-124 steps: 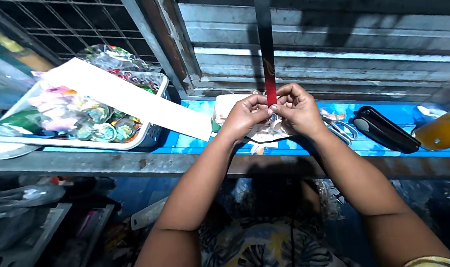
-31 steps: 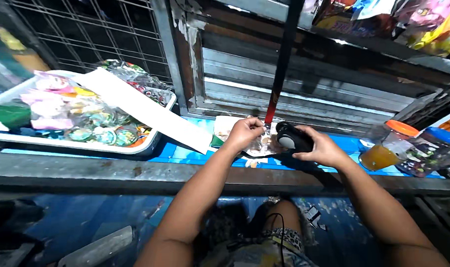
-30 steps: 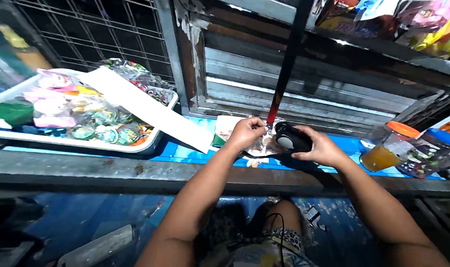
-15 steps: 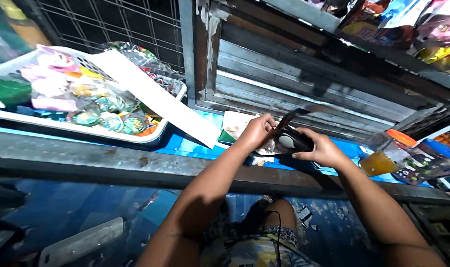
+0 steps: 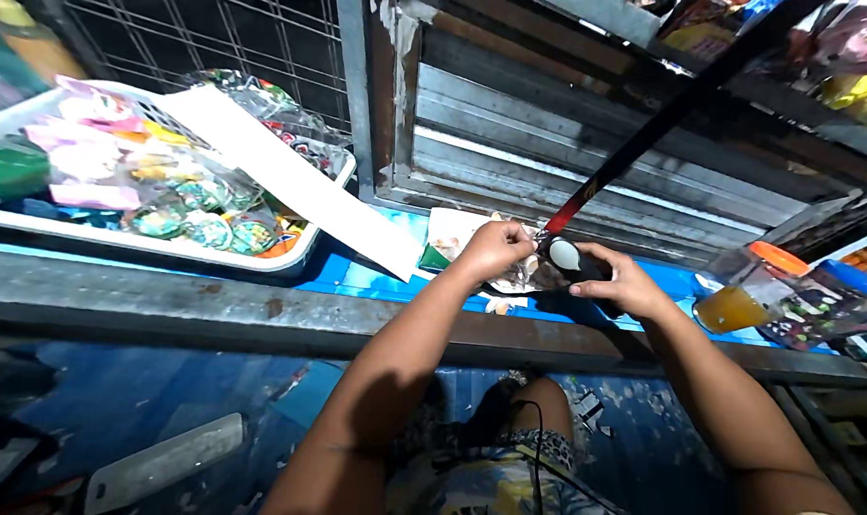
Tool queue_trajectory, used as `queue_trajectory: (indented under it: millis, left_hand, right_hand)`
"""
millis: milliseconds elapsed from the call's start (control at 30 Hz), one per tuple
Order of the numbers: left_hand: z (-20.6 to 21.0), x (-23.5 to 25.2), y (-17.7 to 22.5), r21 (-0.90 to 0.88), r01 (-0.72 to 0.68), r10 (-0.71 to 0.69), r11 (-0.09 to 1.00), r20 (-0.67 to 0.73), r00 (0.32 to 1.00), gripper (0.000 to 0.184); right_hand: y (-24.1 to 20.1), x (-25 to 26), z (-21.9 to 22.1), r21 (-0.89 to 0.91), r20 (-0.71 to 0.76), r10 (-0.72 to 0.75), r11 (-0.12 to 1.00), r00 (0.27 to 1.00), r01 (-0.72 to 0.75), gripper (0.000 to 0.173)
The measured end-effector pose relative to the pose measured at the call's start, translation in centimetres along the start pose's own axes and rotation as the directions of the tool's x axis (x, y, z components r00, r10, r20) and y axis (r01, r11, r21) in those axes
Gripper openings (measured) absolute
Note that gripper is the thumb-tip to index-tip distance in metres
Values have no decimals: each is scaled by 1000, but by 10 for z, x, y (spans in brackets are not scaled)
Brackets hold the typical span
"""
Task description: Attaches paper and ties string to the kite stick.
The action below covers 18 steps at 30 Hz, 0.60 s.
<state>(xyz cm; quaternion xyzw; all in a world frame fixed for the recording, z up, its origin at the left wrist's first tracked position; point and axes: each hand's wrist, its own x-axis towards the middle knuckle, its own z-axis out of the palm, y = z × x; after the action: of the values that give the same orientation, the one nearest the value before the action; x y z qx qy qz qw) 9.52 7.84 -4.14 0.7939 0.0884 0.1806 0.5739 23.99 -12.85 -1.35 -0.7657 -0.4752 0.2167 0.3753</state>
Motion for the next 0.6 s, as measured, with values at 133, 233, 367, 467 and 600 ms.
queue_trajectory:
  millis: [133,233,367,467,600]
  left_hand:
    - [0,-1,-1,44,-51,52,998,-21,998,11]
    - [1,-1,-1,85,-52,54,995,-17,998,12]
    - [1,0,-1,139,-58,60,989,-7,998,13]
    - [1,0,-2,176,-58,61,983,-13,998,14]
    - [0,0,-1,212,-42,44,976,-5,999,16]
  right_hand:
    - [4,0,1,25,9,-4,1000,1000,3,70]
    - [6,2,0,-3,48,-9,1000,999,10,72]
    - [7,4,1,-55,55,-3,998,998,6,72]
    - [6,5,3,-92,39,-8,996,999,12,71]
    - [6,5,4,-163,9,-27,986,1000,28,71]
